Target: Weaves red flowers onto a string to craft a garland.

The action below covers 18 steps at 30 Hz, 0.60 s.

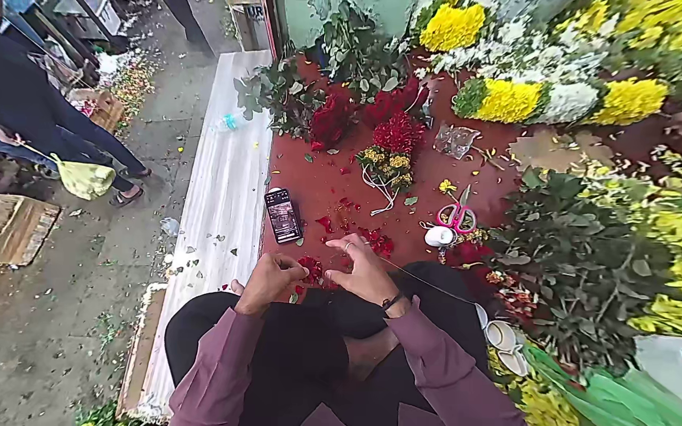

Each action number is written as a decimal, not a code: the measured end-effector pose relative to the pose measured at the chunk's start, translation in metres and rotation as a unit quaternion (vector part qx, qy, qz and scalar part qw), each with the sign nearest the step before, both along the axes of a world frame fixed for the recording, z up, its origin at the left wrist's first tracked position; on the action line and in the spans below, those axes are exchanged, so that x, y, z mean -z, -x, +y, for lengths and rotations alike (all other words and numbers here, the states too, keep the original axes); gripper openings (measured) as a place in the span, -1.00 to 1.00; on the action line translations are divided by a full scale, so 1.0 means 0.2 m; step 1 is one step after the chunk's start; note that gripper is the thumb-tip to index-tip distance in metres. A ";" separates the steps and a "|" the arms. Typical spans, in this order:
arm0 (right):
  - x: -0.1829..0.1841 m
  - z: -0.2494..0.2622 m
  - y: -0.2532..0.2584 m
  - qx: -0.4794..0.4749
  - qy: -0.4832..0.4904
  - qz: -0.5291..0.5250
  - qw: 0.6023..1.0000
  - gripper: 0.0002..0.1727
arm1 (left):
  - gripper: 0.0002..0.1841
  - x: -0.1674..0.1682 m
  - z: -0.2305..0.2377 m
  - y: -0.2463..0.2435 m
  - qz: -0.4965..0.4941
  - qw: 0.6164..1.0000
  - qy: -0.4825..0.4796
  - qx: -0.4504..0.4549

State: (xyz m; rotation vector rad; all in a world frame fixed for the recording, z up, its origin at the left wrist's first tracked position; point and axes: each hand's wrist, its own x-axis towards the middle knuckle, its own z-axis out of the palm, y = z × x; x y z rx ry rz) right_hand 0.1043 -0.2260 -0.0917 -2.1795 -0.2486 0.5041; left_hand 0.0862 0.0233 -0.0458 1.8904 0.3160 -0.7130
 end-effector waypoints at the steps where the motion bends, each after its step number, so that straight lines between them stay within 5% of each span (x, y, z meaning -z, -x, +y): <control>1: 0.03 0.00 0.00 -0.044 -0.007 0.020 0.999 -0.19 | -0.83 -0.01 0.00 0.00 0.005 1.000 0.006 -0.008; 3: 0.07 0.00 0.00 -0.056 -0.079 0.065 0.993 -0.24 | -0.84 -0.02 0.00 -0.01 0.012 0.999 0.009 -0.028; 6: 0.05 -0.04 -0.04 -0.015 -0.130 0.082 0.988 -0.76 | -0.83 -0.02 0.02 -0.01 0.017 0.998 0.014 -0.063; 12: 0.00 -0.04 0.01 -0.179 -0.182 0.113 0.960 -0.76 | -0.74 0.01 0.00 0.00 0.017 0.995 -0.030 -0.088; 16: -0.04 0.01 0.02 -0.112 -0.271 0.080 0.953 -0.81 | -0.75 0.03 -0.03 0.01 0.018 0.978 -0.196 0.072; 18: 0.00 0.01 -0.01 -0.088 -0.283 0.077 0.952 -0.82 | -0.77 -0.02 -0.05 0.02 0.020 0.966 -0.141 0.217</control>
